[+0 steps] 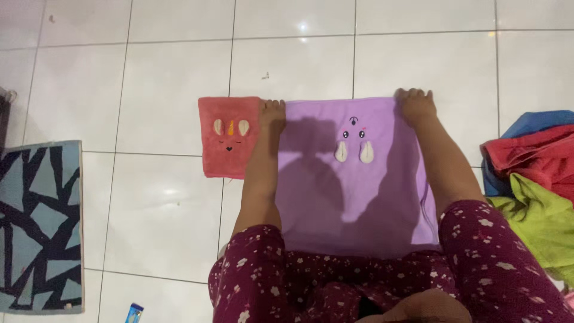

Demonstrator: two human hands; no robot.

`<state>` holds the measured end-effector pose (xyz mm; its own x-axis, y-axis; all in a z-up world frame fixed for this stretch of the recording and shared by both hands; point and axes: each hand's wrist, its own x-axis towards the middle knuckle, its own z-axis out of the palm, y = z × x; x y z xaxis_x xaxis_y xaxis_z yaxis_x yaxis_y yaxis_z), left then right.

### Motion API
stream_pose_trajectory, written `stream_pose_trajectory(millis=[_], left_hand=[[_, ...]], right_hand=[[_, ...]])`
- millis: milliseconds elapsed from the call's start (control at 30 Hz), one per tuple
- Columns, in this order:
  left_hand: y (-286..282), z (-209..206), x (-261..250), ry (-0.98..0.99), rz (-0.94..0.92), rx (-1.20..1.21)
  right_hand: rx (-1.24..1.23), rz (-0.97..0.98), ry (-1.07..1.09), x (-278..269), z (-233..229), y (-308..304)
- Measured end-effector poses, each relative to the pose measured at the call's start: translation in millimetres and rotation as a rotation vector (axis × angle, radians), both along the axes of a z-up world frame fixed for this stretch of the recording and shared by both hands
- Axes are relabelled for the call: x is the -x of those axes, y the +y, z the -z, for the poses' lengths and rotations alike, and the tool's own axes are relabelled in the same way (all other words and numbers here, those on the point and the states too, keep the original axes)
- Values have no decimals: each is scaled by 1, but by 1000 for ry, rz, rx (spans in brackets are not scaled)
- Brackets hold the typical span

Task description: The person sits on a tiled floor and folds several towels one by one. They unfold each towel, smooth it, fold it in half multiple times, and place the finished folded towel on a growing stack. The towels include a red towel with a unicorn face, a pink towel with a bear and donuts, a purple towel with a rabbit face, and a green towel.

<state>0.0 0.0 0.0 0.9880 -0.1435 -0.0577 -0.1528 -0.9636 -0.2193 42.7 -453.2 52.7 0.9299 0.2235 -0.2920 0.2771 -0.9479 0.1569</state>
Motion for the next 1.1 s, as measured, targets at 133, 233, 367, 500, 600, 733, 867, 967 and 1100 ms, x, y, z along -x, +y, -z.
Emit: stream_pose_trajectory(millis=[133, 233, 367, 500, 600, 733, 867, 967, 1100], left_hand=[[3, 10, 4, 146, -103, 214], [1, -4, -3, 202, -164, 474], [-8, -55, 1, 234, -422, 767], [-15, -161, -29, -263, -108, 841], [-20, -269, -52, -660, 14, 1125], [-26, -368, -19, -824, 161, 1064], [-29, -375, 69, -726, 205, 1011], [-25, -320, 140, -548, 98, 897], [-23, -203, 213, -493, 124, 686]], right_hand=[[-135, 67, 227, 8, -7, -22], [-300, 232, 312, 15, -18, -38], [-268, 260, 263, 11, -34, -71], [-505, 407, -265, -24, -78, -120], [-603, 42, -813, -48, -139, -164], [-1017, 2, -867, -7, -197, -178], [-843, 39, -718, 84, -219, -172], [-840, 24, -542, 169, -193, -150], [-693, 51, -205, 248, -142, -119]])
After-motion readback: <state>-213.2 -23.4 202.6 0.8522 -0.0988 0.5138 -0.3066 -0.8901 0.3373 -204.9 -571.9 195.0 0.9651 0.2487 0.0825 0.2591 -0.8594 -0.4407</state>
